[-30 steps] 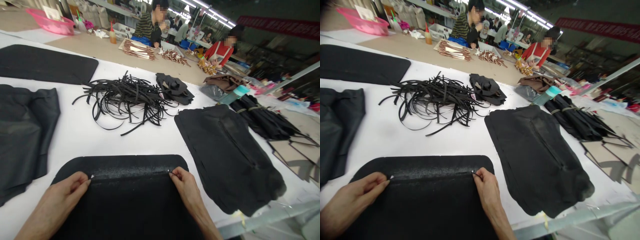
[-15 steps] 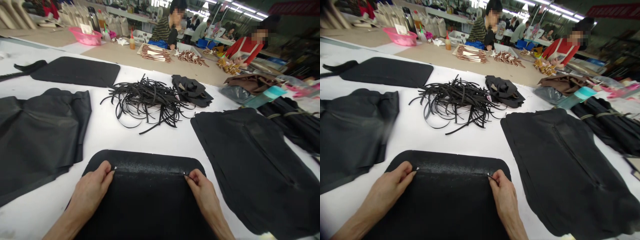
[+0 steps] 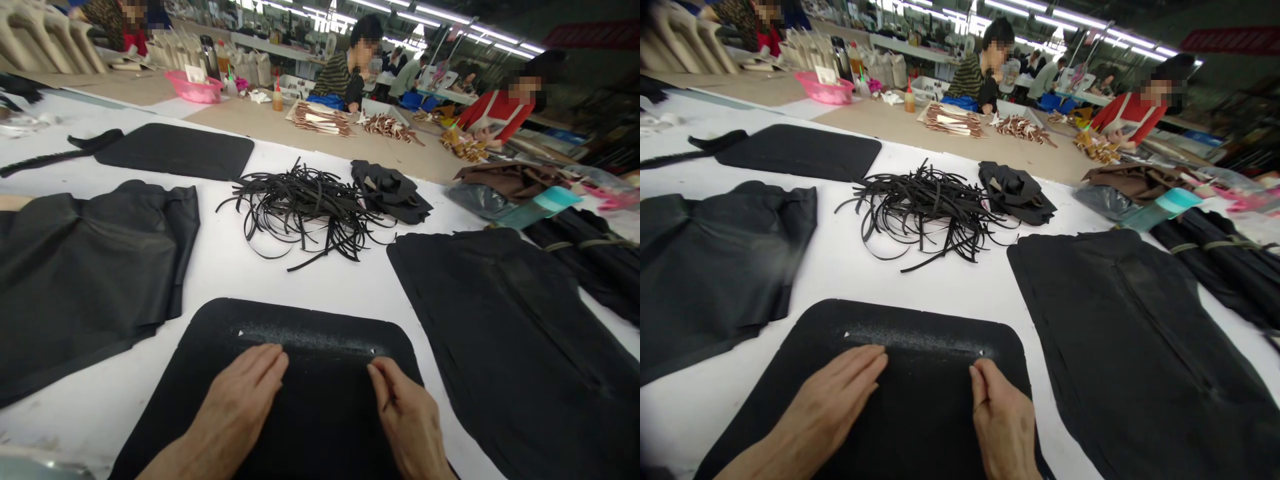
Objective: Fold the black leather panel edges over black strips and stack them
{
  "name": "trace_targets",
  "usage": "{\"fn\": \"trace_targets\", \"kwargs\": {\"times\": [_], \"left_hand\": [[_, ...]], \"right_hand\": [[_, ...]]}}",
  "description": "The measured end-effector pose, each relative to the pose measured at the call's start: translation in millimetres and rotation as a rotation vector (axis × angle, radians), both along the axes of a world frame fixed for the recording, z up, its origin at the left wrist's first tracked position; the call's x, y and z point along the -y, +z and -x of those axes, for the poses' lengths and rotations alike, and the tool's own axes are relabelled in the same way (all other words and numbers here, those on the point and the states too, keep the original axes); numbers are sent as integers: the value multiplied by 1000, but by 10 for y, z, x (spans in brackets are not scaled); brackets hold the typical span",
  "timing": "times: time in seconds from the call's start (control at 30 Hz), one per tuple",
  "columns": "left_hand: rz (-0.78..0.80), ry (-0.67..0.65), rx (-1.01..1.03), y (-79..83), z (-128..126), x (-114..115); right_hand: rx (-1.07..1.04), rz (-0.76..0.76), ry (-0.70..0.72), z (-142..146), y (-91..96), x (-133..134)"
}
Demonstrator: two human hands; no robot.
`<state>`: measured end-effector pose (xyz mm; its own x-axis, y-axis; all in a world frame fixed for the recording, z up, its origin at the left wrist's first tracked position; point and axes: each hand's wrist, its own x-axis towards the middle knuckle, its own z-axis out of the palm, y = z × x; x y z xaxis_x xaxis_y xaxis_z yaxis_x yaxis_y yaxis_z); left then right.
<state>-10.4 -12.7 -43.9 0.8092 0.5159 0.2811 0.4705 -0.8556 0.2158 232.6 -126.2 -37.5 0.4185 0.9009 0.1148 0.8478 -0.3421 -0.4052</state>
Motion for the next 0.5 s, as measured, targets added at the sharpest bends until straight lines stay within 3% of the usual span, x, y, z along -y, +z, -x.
{"fn": "trace_targets", "kwargs": {"times": [0.07,0.13,0.27,0.5], "left_hand": [[75,-192,-67,-26,-154,73],[166,-267,-152,-58,-275,99],[266,-267,-232,-106,-330,64],[368,-267,-166,-65,-225,27]], "right_hand": [[133,-71,225,168,-12,-68],[277,-43,371,315,-54,-139],[437,89,426,454,-185,-198],[474,60,505,326,-331,-123]]}}
